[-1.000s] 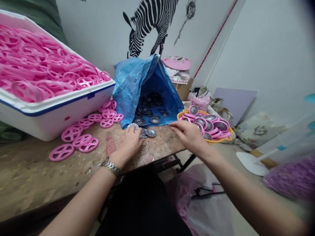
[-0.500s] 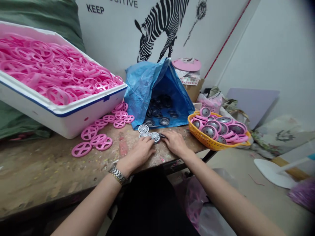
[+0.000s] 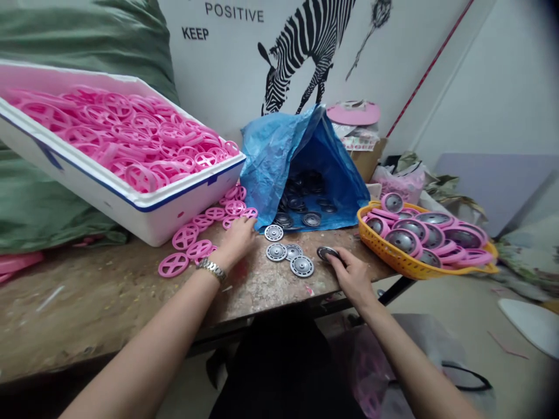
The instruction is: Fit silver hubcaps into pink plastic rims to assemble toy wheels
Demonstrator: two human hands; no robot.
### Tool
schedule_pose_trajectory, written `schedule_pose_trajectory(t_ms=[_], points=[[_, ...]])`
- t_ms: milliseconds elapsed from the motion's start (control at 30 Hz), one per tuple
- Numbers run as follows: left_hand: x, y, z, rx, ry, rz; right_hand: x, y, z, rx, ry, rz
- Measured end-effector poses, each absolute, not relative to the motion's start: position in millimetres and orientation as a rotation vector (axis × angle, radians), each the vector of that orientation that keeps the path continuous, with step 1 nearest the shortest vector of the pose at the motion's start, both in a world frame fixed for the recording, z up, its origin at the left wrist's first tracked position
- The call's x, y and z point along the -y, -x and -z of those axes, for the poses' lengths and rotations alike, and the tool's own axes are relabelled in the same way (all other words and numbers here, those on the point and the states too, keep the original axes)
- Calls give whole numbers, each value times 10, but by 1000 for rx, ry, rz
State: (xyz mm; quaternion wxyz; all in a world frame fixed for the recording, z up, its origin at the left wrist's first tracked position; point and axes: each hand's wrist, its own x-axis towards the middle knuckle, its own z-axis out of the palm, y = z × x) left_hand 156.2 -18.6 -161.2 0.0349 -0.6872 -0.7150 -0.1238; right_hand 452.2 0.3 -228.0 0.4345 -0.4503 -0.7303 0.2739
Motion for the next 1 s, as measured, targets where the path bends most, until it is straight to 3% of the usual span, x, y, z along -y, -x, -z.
schedule_pose_trajectory(t_ms=[267, 567, 1000], points=[[-187, -1341, 1716, 2379, 1942, 193, 24, -4492, 2310, 1869, 1170, -564], [201, -1342, 1715, 2260, 2127, 138, 48, -4498, 2335, 1890, 1184, -528], [1027, -1529, 1652, 2073, 2328, 590, 40, -4491, 2360, 1844, 1234, -533]])
